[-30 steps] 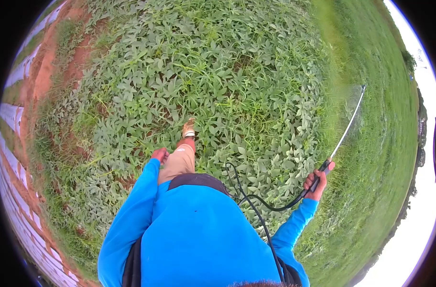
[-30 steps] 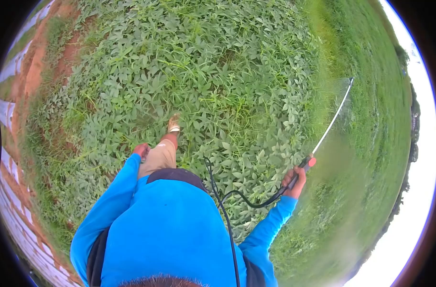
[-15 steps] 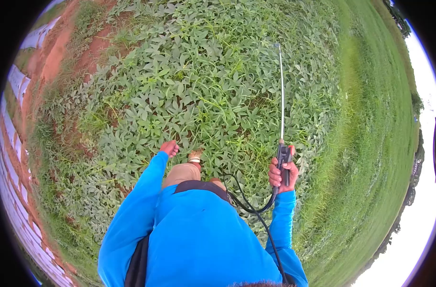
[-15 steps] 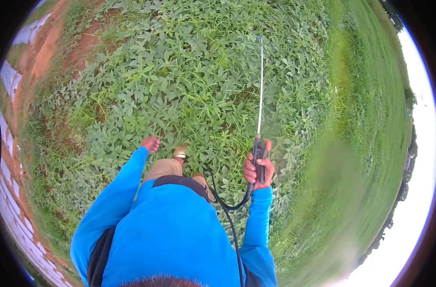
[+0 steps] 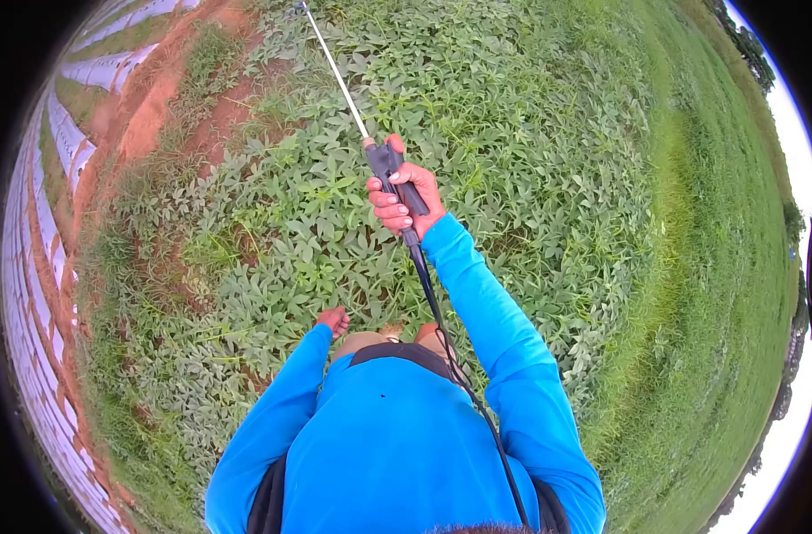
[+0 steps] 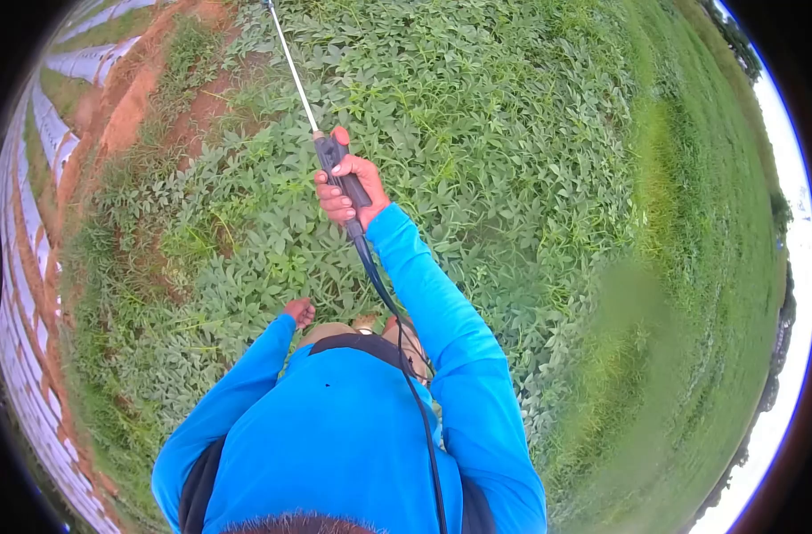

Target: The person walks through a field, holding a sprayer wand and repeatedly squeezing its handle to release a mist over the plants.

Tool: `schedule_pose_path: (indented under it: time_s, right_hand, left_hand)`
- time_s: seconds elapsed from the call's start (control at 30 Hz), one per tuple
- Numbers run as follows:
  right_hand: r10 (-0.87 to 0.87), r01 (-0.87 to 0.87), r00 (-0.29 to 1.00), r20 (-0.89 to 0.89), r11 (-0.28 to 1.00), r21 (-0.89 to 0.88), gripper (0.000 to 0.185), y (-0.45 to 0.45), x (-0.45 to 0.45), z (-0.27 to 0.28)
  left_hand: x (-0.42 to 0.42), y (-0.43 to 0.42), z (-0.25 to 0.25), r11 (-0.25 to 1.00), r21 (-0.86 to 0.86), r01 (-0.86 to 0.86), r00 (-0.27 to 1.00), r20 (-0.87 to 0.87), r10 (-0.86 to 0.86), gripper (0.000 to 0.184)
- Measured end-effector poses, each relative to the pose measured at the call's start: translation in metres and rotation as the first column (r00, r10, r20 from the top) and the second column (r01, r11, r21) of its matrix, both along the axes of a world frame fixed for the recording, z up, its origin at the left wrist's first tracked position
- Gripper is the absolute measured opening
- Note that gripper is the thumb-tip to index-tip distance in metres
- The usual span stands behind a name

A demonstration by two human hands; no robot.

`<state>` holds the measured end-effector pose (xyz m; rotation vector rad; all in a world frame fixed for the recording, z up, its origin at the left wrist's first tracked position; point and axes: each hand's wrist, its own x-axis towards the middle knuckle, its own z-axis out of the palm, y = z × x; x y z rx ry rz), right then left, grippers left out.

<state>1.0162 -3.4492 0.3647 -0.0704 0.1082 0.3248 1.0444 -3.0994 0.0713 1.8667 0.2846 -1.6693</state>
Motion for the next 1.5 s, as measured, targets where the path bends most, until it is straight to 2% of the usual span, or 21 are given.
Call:
schedule_pose_path:
  time_s: [0.13,0.23,0.4,0.47,0.63,0.73,0.87,0.97,1.0,1.1,1.17,1.23,1.27,1.3,1.37,1.43,1.47,1.5]
  right_hand:
    - [-0.006,0.007,0.999,0.039,0.999,-0.044,0.022,0.002,0.024,0.011]
    - [0.012,-0.009,0.998,0.059,0.999,-0.053,0.020,-0.005,0.024,0.015]
    - [-0.035,0.023,0.996,-0.079,0.989,-0.145,0.020,-0.027,-0.018,0.015]
    - [-0.083,0.047,0.986,-0.148,0.972,-0.231,0.021,-0.036,-0.049,0.017]
    - [-0.222,0.115,0.917,-0.332,0.943,-0.314,0.019,-0.054,-0.153,0.033]
    - [-0.281,0.165,0.867,-0.412,0.941,-0.296,0.020,-0.061,-0.218,0.041]
    - [-0.356,0.242,0.796,-0.489,0.929,-0.282,0.020,-0.075,-0.300,0.046]
    - [-0.419,0.303,0.714,-0.561,0.907,-0.292,0.021,-0.093,-0.357,0.045]
    - [-0.426,0.317,0.711,-0.559,0.904,-0.286,0.021,-0.101,-0.375,0.044]
    - [-0.525,0.409,0.627,-0.576,0.851,-0.329,0.021,-0.127,-0.426,0.039]
    - [-0.602,0.479,0.525,-0.602,0.794,-0.375,0.021,-0.148,-0.457,0.035]
    - [-0.652,0.521,0.457,-0.605,0.748,-0.411,0.021,-0.168,-0.483,0.035]
    - [-0.702,0.540,0.369,-0.608,0.695,-0.475,0.019,-0.178,-0.495,0.037]
    - [-0.744,0.550,0.277,-0.608,0.642,-0.534,0.016,-0.189,-0.506,0.037]
    - [-0.785,0.530,0.192,-0.588,0.588,-0.611,0.015,-0.212,-0.530,0.034]
    - [-0.828,0.472,0.036,-0.559,0.507,-0.721,0.017,-0.229,-0.549,0.028]
    - [-0.824,0.473,0.036,-0.565,0.512,-0.717,0.017,-0.237,-0.555,0.027]
    - [-0.844,0.393,-0.094,-0.528,0.456,-0.799,0.018,-0.245,-0.559,0.026]
  left_hand:
    - [0.015,0.011,0.009,0.998,0.043,-0.050,0.998,0.037,0.048,0.033]
    - [0.025,0.014,0.020,0.999,0.047,-0.013,0.996,0.089,0.008,0.034]
    - [0.028,0.008,-0.002,0.998,0.042,-0.041,0.996,0.079,0.038,0.036]
    - [0.028,0.000,-0.011,0.999,0.026,0.024,0.999,0.045,-0.025,0.035]
    - [0.013,-0.038,-0.030,0.997,0.008,0.072,0.997,-0.005,-0.072,0.032]
    - [0.004,-0.076,-0.007,0.993,-0.006,0.120,0.992,0.040,-0.119,0.033]
    - [0.001,-0.117,-0.019,0.986,-0.049,0.158,0.987,0.049,-0.155,0.033]
    - [0.001,-0.155,-0.026,0.986,0.012,0.164,0.986,0.039,-0.165,0.035]
    - [-0.002,-0.170,-0.019,0.979,0.024,0.202,0.973,0.110,-0.204,0.036]
    - [-0.001,-0.215,-0.036,0.981,0.041,0.190,0.980,0.046,-0.192,0.035]
    - [-0.002,-0.247,-0.043,0.984,0.054,0.169,0.986,-0.004,-0.169,0.034]
    - [-0.006,-0.295,-0.028,0.982,0.031,0.187,0.982,-0.031,-0.187,0.035]
    - [-0.011,-0.321,-0.020,0.967,0.049,0.250,0.966,0.046,-0.252,0.034]
    - [-0.014,-0.348,-0.014,0.960,0.055,0.273,0.960,0.050,-0.276,0.034]
    - [-0.018,-0.396,-0.009,0.963,0.022,0.268,0.953,0.142,-0.268,0.033]
    - [-0.015,-0.441,-0.010,0.963,-0.037,0.266,0.962,0.081,-0.262,0.035]
    - [-0.013,-0.458,-0.014,0.963,-0.071,0.260,0.964,0.083,-0.254,0.036]
    - [-0.015,-0.475,-0.009,0.965,-0.064,0.253,0.965,0.084,-0.247,0.036]
